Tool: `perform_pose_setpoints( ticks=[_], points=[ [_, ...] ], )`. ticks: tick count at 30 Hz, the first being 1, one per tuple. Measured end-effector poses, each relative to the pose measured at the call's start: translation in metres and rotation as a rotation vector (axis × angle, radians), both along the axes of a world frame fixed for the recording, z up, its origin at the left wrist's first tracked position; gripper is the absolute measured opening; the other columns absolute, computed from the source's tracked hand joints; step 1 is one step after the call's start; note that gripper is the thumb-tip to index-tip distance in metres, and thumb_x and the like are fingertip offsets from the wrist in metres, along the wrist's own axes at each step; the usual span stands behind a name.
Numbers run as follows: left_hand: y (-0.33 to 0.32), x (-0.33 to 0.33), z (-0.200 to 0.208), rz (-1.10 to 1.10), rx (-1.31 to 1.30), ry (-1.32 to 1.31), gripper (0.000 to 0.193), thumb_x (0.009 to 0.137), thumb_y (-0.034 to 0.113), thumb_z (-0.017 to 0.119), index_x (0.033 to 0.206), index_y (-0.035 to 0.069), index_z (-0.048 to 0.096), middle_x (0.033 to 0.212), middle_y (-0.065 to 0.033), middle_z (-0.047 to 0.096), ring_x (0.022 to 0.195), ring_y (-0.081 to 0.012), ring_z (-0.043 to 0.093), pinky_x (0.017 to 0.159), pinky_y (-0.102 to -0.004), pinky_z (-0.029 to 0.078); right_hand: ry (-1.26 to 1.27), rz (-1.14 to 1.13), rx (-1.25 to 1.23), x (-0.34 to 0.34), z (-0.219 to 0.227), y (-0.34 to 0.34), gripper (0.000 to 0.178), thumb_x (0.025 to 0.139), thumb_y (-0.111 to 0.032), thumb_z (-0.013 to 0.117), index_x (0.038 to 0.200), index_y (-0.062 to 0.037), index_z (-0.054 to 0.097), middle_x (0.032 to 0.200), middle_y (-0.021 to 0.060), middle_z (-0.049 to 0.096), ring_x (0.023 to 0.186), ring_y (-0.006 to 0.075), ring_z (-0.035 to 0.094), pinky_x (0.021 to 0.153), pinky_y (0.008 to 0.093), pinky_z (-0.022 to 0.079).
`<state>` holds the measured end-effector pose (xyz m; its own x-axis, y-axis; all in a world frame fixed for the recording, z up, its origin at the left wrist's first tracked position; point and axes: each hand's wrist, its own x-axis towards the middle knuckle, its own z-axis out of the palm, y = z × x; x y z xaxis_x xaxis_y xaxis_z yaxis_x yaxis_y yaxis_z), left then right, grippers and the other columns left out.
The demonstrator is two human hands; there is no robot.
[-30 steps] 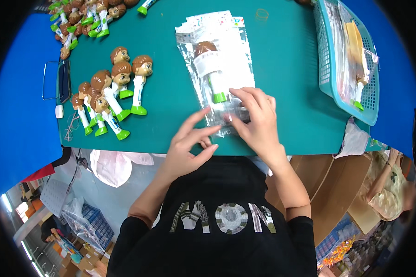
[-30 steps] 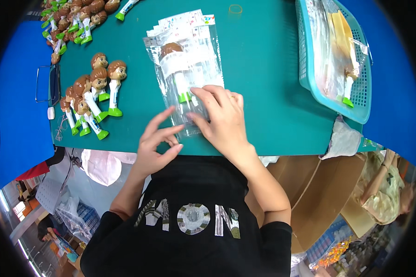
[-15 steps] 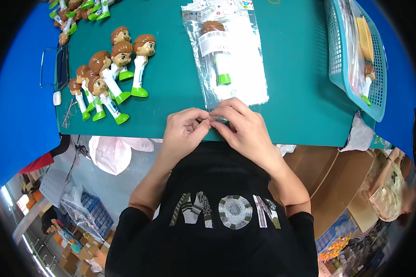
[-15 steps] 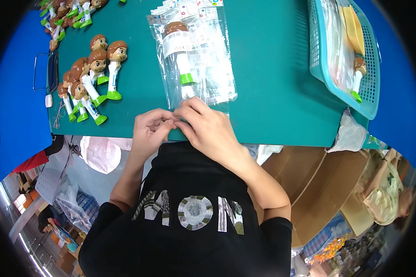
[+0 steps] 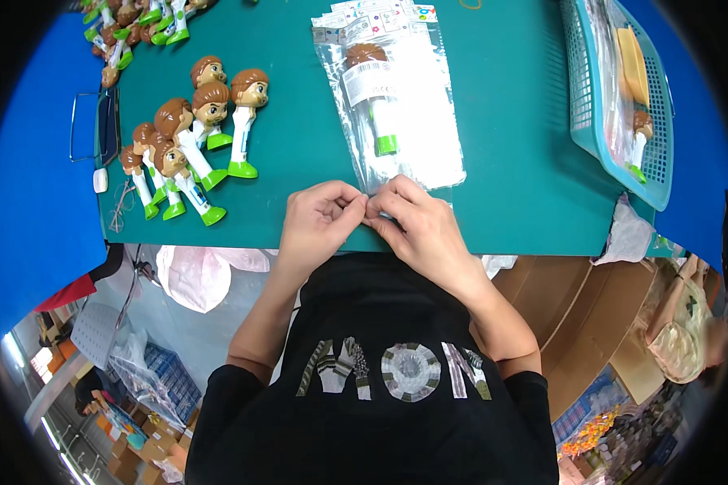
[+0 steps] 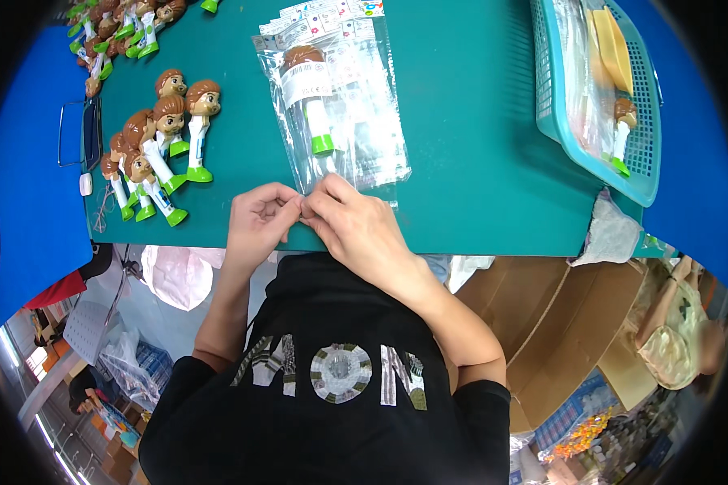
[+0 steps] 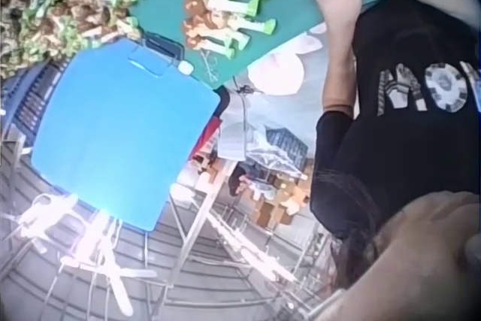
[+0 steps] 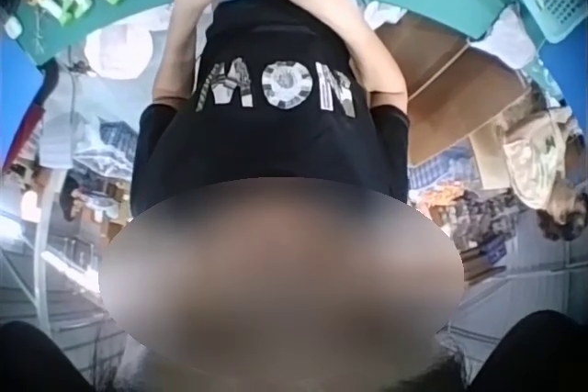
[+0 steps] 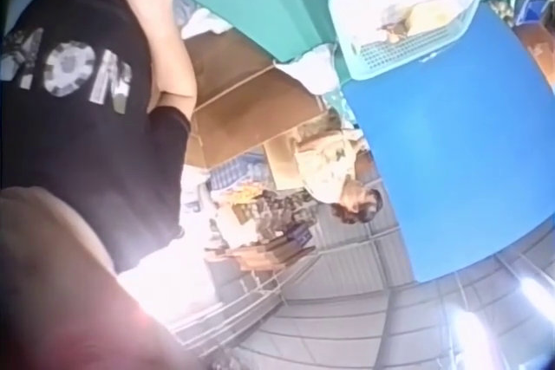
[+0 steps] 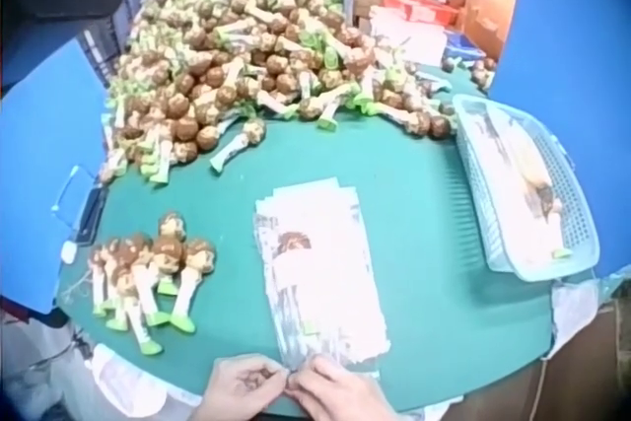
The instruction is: Packaging small toy figures into plastic bags at a workbench.
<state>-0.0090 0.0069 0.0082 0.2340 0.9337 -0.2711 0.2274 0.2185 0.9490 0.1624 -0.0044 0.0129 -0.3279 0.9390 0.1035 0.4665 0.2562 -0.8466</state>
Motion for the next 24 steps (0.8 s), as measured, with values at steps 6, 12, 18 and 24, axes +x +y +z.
perform_pose_setpoints(
  ticks=[6, 12, 18, 24],
  points=[
    [0.000, 0.002, 0.000, 0.044, -0.116, 0.036, 0.008, 0.087, 0.004, 0.057, 0.081, -0.002, 0.060, 0.062, 0.0020, 0.055, 0.047, -0.0011, 0.047, 0.041, -0.0160, 0.035, 0.050, -0.005, 0.041, 0.003, -0.006, -0.002, 0.013, 0.075, -0.006, 0.069, 0.083, -0.0041, 0.060, 0.085, 0.0061, 0.057, 0.067, 0.0242, 0.060, 0.058, 0.0320, 0.049],
    [-0.002, 0.009, -0.006, 0.108, -0.094, 0.079, 0.007, 0.086, 0.003, 0.057, 0.081, -0.002, 0.058, 0.065, 0.0012, 0.055, 0.046, -0.0014, 0.046, 0.041, -0.0166, 0.035, 0.297, -0.158, -0.021, 0.014, -0.008, -0.014, 0.013, 0.074, 0.002, 0.069, 0.080, -0.0023, 0.059, 0.084, 0.0059, 0.055, 0.060, 0.0107, 0.053, 0.052, 0.0253, 0.043],
    [-0.003, 0.008, -0.009, 0.157, -0.085, 0.035, 0.007, 0.086, 0.005, 0.058, 0.082, 0.000, 0.058, 0.063, 0.0021, 0.053, 0.044, -0.0017, 0.044, 0.039, -0.0175, 0.033, 1.144, -0.719, 0.020, 0.070, 0.000, -0.030, 0.010, 0.091, -0.011, 0.056, 0.094, -0.0041, 0.049, 0.098, 0.0036, 0.048, 0.058, 0.0059, 0.040, 0.046, 0.0187, 0.037],
    [0.001, -0.001, -0.011, 0.123, -0.066, 0.034, 0.011, 0.089, 0.010, 0.058, 0.083, 0.001, 0.058, 0.060, 0.0032, 0.050, 0.041, -0.0024, 0.042, 0.036, -0.0174, 0.028, 1.264, -0.447, -0.226, 0.184, -0.047, -0.143, 0.020, 0.083, -0.011, 0.066, 0.088, -0.0081, 0.047, 0.087, 0.0035, 0.050, 0.064, 0.0106, 0.050, 0.060, 0.0224, 0.047]
  ],
)
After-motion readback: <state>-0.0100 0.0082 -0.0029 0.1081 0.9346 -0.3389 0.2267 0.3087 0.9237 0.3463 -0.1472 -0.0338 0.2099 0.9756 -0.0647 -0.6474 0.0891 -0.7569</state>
